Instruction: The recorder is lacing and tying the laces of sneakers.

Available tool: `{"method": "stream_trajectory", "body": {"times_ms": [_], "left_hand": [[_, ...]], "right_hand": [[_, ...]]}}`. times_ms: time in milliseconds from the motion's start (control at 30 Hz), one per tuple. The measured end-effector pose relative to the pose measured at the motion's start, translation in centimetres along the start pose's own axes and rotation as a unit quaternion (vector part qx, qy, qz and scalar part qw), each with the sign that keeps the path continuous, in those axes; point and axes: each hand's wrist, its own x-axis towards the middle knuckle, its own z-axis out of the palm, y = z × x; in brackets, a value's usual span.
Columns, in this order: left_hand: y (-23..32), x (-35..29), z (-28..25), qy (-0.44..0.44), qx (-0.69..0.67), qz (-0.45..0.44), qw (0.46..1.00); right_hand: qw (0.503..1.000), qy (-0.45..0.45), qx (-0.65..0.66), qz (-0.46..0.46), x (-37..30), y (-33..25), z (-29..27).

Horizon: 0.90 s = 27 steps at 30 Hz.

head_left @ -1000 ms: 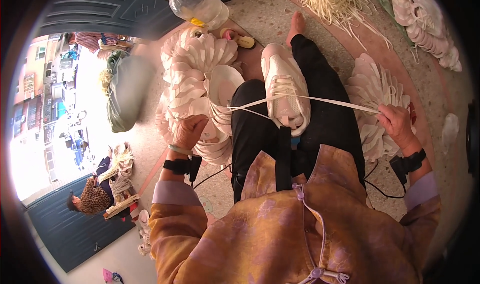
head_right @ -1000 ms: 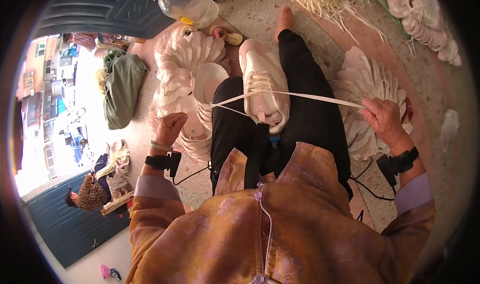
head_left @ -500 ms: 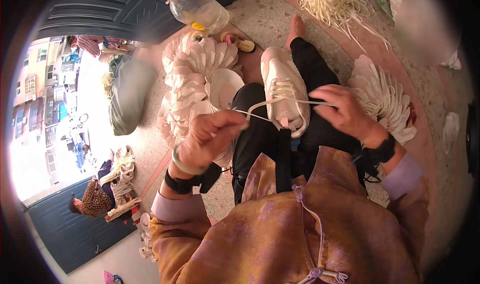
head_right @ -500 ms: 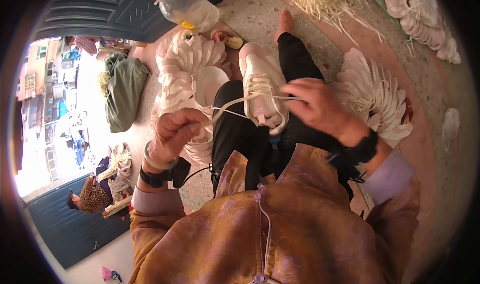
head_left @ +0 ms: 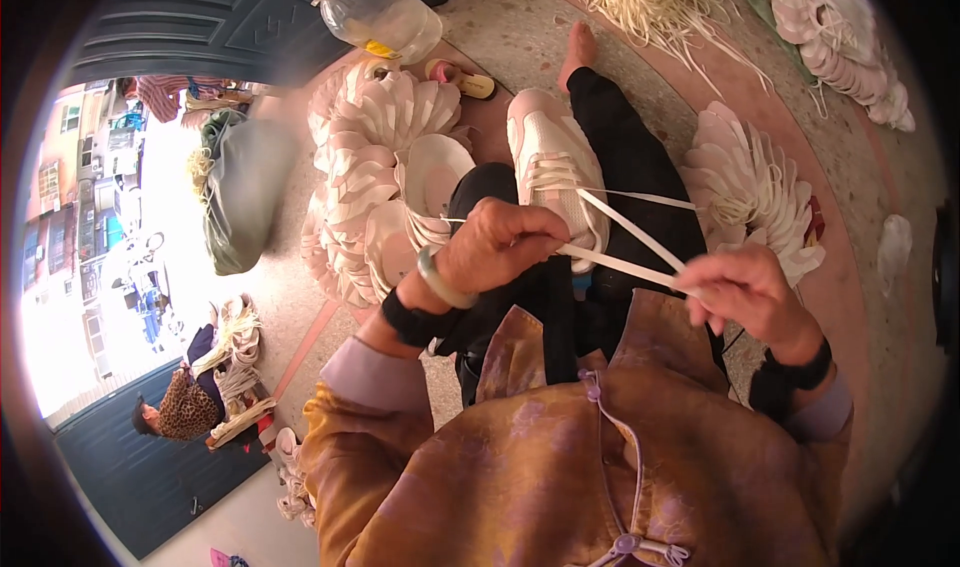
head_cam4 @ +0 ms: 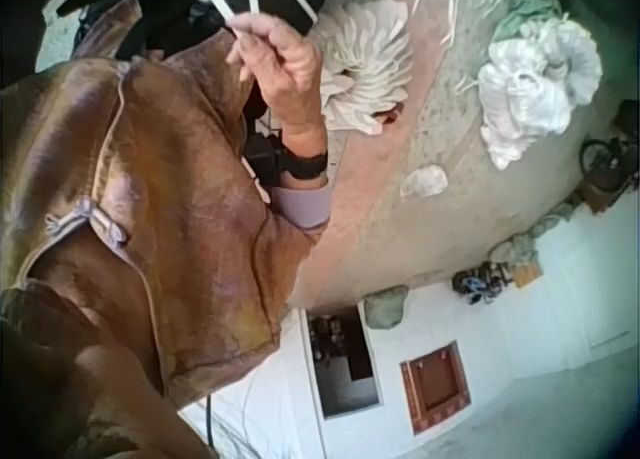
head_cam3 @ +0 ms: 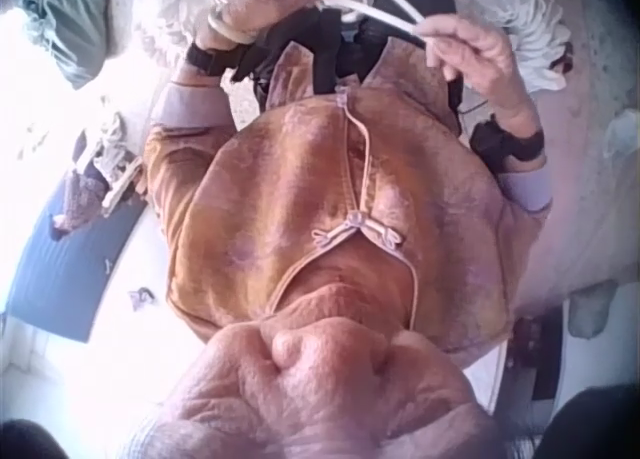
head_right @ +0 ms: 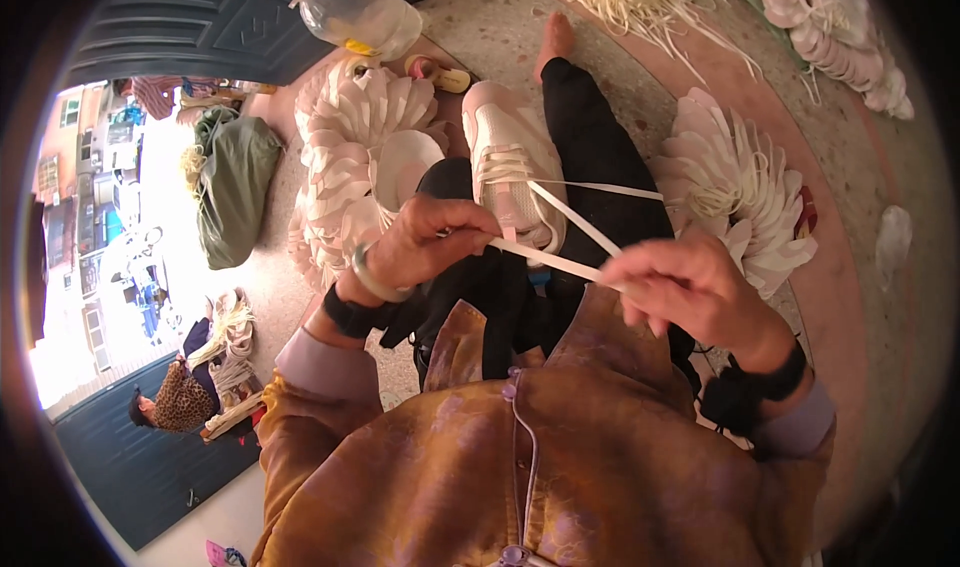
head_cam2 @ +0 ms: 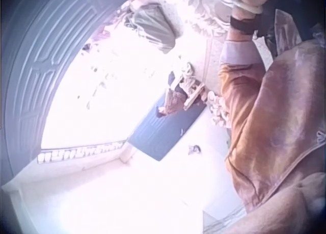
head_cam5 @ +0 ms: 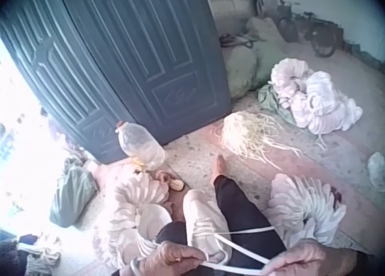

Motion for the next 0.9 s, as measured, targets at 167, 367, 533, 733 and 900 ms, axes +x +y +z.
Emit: {"method": "stream_trajectory", "body": {"times_ms": [167,367,533,733,900], "left_hand": [[-3.4,4.6,1.2,0.03,0.082,0.045,0.995],[-6.8,9.6,3.4,0.019,0.353,0.035,0.935],[-7.2,11.5,4.3,-0.04,0.375,0.035,0.926],[-7.7,11.4,5.5,-0.064,0.382,0.035,0.921],[-6.3,10.1,4.5,0.002,0.153,0.056,0.987]], "right_hand": [[0.998,0.011,0.009,0.053,-5.3,-0.6,-0.6],[0.984,0.139,0.068,0.085,-9.4,-0.4,-0.8],[0.966,0.226,0.076,0.095,-12.0,1.0,-1.6],[0.953,0.264,0.124,0.084,-12.6,2.8,-2.4],[0.946,0.293,0.132,0.05,-12.3,4.3,-3.2]]}}
